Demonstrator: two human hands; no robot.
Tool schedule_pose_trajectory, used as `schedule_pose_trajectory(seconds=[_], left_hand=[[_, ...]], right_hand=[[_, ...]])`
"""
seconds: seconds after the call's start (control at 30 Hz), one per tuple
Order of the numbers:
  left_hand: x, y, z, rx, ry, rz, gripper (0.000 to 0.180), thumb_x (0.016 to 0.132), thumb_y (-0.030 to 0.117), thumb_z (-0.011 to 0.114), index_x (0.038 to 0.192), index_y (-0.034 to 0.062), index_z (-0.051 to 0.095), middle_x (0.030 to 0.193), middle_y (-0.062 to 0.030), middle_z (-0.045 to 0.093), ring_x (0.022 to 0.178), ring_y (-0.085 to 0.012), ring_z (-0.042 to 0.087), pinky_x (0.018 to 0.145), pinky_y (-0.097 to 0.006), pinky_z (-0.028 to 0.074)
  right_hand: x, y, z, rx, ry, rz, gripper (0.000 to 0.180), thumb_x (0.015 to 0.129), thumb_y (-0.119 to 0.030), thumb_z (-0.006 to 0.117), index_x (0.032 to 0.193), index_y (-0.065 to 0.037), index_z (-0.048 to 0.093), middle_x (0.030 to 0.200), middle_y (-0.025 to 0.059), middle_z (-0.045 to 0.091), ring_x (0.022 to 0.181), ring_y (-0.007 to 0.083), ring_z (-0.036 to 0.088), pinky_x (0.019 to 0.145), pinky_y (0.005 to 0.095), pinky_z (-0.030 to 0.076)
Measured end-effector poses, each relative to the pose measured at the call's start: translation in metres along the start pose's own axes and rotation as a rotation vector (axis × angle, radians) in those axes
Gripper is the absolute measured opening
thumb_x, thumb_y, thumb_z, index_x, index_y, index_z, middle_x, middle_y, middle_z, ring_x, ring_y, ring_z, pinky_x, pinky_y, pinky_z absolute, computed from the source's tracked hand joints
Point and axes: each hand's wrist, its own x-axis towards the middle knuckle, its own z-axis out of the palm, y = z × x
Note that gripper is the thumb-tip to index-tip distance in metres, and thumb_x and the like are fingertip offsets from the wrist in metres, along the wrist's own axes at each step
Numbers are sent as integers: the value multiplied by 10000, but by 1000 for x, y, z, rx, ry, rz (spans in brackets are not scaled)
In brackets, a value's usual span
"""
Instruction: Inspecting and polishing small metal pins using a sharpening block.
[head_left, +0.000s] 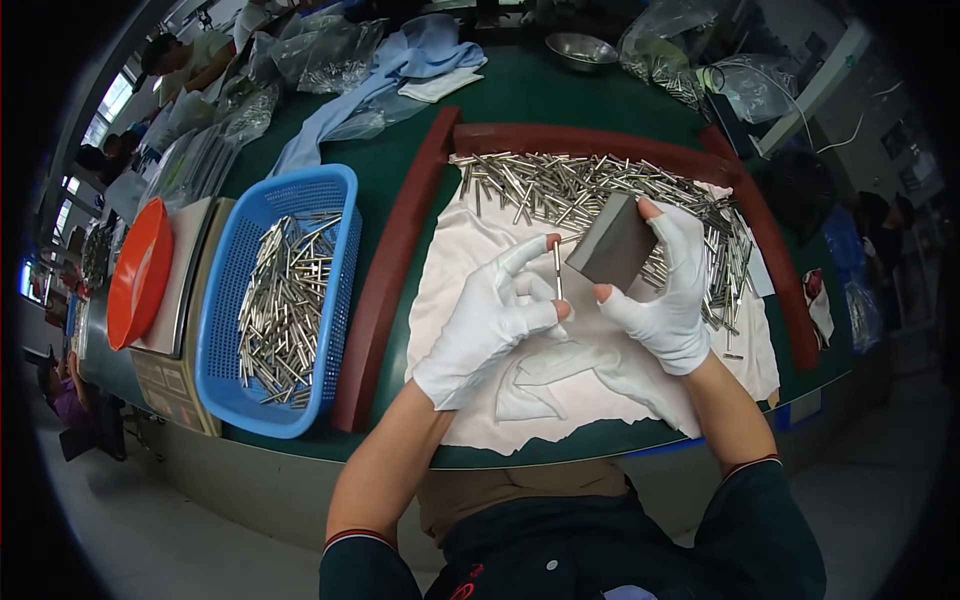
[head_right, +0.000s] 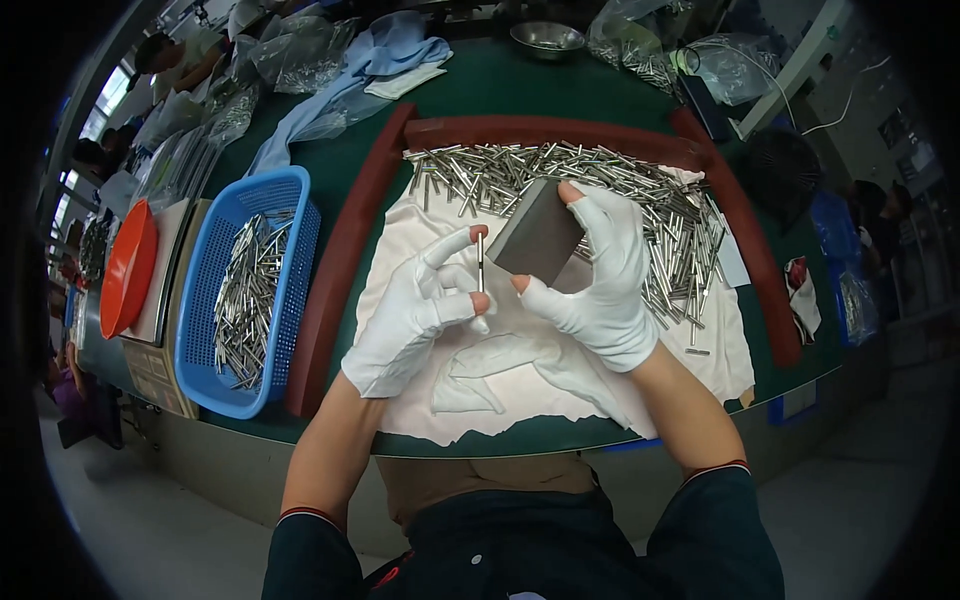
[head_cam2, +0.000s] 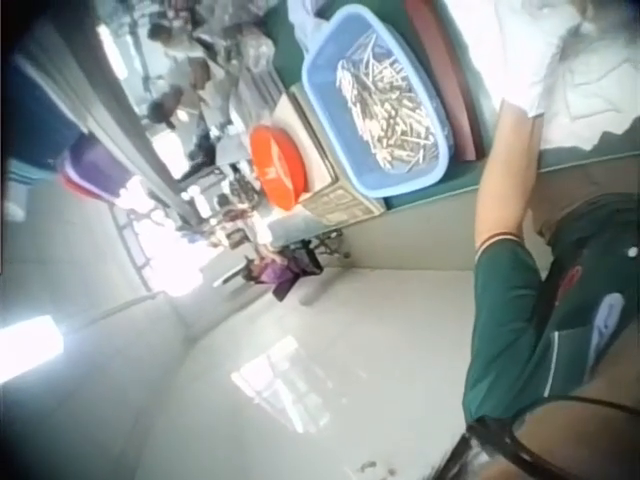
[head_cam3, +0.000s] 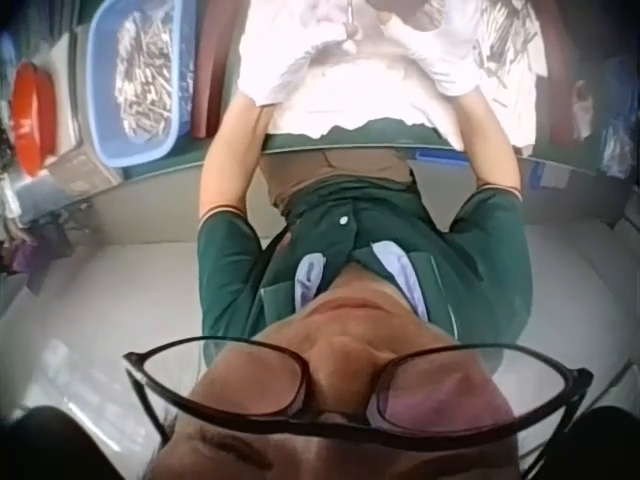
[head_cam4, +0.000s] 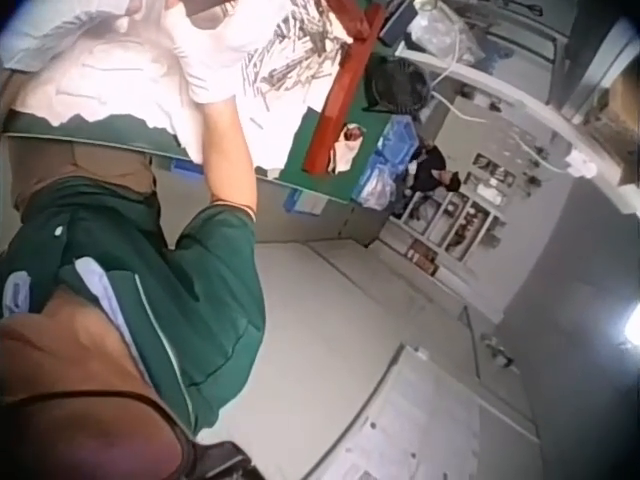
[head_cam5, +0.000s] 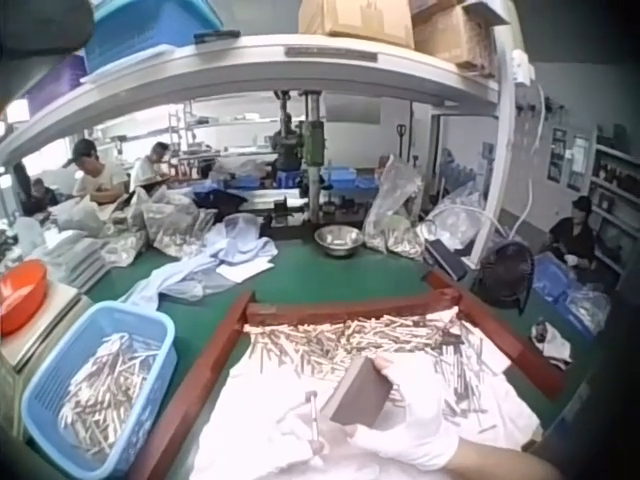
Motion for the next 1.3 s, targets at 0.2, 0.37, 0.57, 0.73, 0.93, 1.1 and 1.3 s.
schedule_pose_trajectory(seconds=[0.2, 0.37, 0.57, 0.73, 0.93, 1.1, 1.3], left_hand=[[-1, -4, 0, -46, -6, 13, 683, 817, 2, 696, 1419, -53, 378, 866, -67, 649, 751, -113, 637, 668, -230, 530], [-2, 1, -1, -114, -7, -26, 778, 789, 37, 738, 1440, -70, 324, 845, -74, 643, 754, -129, 629, 673, -242, 526], [0, -4, 0, -118, -55, -58, 702, 820, -12, 702, 1429, -58, 356, 956, -91, 659, 805, -121, 649, 668, -244, 556], [-3, -1, 6, -169, -31, -72, 748, 812, 1, 719, 1437, -79, 317, 1002, -129, 670, 848, -128, 664, 685, -239, 553], [-3, 0, 1, -169, -39, -48, 741, 814, -6, 713, 1431, -96, 312, 949, -141, 671, 840, -143, 671, 695, -254, 563], [-5, 2, 1, -134, -6, -40, 727, 811, 2, 717, 1429, -72, 342, 845, -84, 665, 800, -135, 660, 718, -265, 561], [-3, 0, -3, -72, 1, -5, 735, 789, 29, 736, 1437, 4, 390, 859, -72, 667, 790, -114, 635, 735, -242, 510]], right_hand=[[6, -7, 3, 34, -44, -63, 828, 618, -273, 823, 1334, -44, 475, 1206, 139, 529, 1054, 307, 516, 896, 405, 444], [4, -3, 3, 52, -63, -89, 843, 615, -279, 830, 1341, -42, 473, 1224, 145, 530, 1051, 309, 521, 893, 401, 443], [7, -9, 4, 6, 1, -144, 843, 622, -283, 836, 1347, -51, 474, 1232, 139, 531, 1048, 305, 522, 888, 404, 438], [0, -9, 5, -18, 17, -162, 882, 611, -293, 840, 1368, -59, 452, 1238, 132, 529, 1057, 303, 517, 890, 420, 427], [-1, -3, -1, -45, 17, -184, 861, 618, -304, 836, 1358, -61, 469, 1248, 135, 524, 1057, 307, 515, 892, 420, 426], [3, -4, 1, -12, 10, -194, 832, 637, -279, 817, 1360, -63, 467, 1240, 136, 526, 1041, 306, 519, 890, 420, 426], [5, 7, -5, -5, 50, -17, 789, 612, -244, 811, 1302, -26, 497, 1205, 134, 529, 1033, 296, 520, 894, 400, 434]])
